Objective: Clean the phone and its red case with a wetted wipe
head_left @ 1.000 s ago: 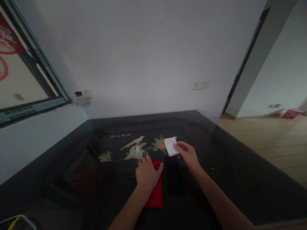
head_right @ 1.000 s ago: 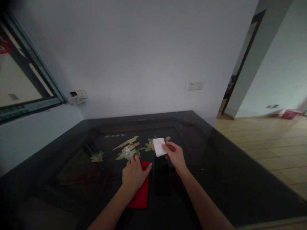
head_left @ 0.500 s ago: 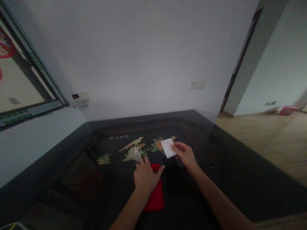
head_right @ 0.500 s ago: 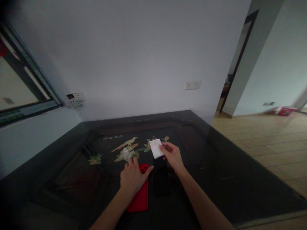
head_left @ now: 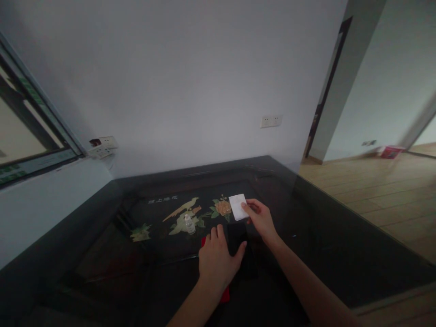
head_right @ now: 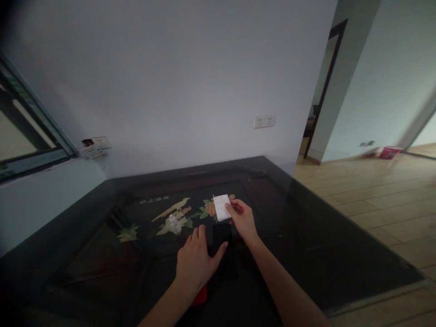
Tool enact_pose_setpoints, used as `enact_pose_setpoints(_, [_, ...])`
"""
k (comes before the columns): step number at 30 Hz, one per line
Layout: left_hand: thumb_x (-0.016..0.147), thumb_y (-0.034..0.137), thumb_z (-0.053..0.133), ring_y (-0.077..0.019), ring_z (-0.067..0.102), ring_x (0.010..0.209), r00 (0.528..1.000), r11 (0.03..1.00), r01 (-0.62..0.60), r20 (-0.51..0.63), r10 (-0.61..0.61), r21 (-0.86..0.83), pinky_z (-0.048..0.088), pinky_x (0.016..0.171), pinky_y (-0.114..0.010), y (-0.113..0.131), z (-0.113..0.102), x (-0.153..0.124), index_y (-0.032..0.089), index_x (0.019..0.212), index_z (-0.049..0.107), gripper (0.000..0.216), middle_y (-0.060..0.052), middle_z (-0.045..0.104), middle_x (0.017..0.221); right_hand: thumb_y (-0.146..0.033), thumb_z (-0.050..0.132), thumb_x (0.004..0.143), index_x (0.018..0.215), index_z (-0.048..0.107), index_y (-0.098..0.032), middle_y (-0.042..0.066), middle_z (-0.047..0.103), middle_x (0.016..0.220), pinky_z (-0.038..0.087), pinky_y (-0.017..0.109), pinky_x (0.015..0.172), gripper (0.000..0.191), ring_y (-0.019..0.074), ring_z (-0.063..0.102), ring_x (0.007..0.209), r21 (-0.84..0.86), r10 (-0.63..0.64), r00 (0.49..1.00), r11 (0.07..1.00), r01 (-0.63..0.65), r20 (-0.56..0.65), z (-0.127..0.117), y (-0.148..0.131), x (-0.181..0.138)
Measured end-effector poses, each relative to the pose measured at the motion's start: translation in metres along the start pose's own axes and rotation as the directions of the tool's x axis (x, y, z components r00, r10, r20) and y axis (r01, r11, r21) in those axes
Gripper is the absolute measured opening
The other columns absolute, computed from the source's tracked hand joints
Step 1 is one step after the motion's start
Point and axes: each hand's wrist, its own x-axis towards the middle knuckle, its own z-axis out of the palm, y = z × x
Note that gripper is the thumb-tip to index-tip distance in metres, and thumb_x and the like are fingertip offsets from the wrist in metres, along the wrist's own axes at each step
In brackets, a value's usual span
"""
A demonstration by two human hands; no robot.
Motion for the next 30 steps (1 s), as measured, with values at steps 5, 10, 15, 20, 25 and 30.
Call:
enact_pose_setpoints(5, [0.079,0.071,0.057,-0.0377,0.069,0.090,0.972,0.998,0.060,0.230,-0.056,-0.011,0.051,0.075,-0.042,0.019,0.005,0.006,0.012,0.123,0.056,0.074,-0.020,0.067,0.107,-0.054,0.077,0.076,0.090,0.071,-0.021,0.006,0.076,0.088,0.044,0.025,0.040,0.036,0.0197,0.064,0.063,-0.013,-0.032,0.999,0.999,0.032,0.028,-0.001,-0.004,-0.001])
enact_pose_setpoints(10, [0.076,0.072,0.059,-0.0407,0.070,0.091,0.965,0.996,0.070,0.249,-0.080,0.052,0.051,0.078,-0.045,0.037,0.013,0.017,0.007,0.116,0.060,0.076,-0.024,0.069,0.098,-0.055,0.076,0.076,0.090,0.071,-0.021,0.006,0.075,0.089,0.045,0.025,0.041,0.036,0.0196,0.065,0.063,-0.035,-0.044,0.999,0.998,0.045,0.027,-0.002,-0.006,-0.002])
enact_pose_setpoints(15, [0.075,0.070,0.060,-0.0422,0.070,0.094,0.953,0.993,0.072,0.286,-0.097,0.099,0.052,0.080,-0.046,0.039,0.020,0.026,0.003,0.120,0.060,0.080,-0.027,0.071,0.099,-0.053,0.074,0.078,0.092,0.069,-0.021,0.006,0.074,0.090,0.044,0.023,0.040,0.036,0.0188,0.066,0.064,-0.017,-0.059,0.998,0.998,0.060,0.032,-0.003,-0.005,-0.001])
enact_pose_setpoints(20, [0.073,0.069,0.060,-0.0420,0.071,0.094,0.951,0.991,0.072,0.291,-0.101,0.111,0.053,0.080,-0.045,0.037,0.022,0.031,-0.001,0.132,0.054,0.092,-0.027,0.072,0.098,-0.053,0.075,0.078,0.092,0.069,-0.021,0.006,0.074,0.091,0.045,0.023,0.040,0.036,0.0190,0.066,0.065,-0.012,-0.060,0.998,0.998,0.060,0.028,-0.003,-0.006,0.000])
enact_pose_setpoints(25, [0.068,0.071,0.062,-0.0423,0.071,0.093,0.960,0.995,0.072,0.267,-0.087,0.065,0.053,0.080,-0.046,0.032,0.025,0.032,0.005,0.123,0.059,0.086,-0.025,0.073,0.097,-0.054,0.074,0.078,0.093,0.069,-0.021,0.006,0.075,0.092,0.046,0.024,0.040,0.036,0.0195,0.067,0.066,-0.026,-0.047,0.999,0.999,0.048,0.025,-0.003,-0.005,0.000])
enact_pose_setpoints(30, [0.067,0.069,0.065,-0.0423,0.072,0.089,0.964,0.999,0.051,0.261,-0.054,0.018,0.053,0.077,-0.045,0.028,0.025,0.029,0.008,0.117,0.060,0.079,-0.022,0.073,0.095,-0.053,0.074,0.078,0.093,0.069,-0.022,0.006,0.075,0.092,0.046,0.024,0.040,0.035,0.0194,0.067,0.066,-0.025,-0.044,0.998,0.999,0.045,0.036,-0.003,-0.003,0.000])
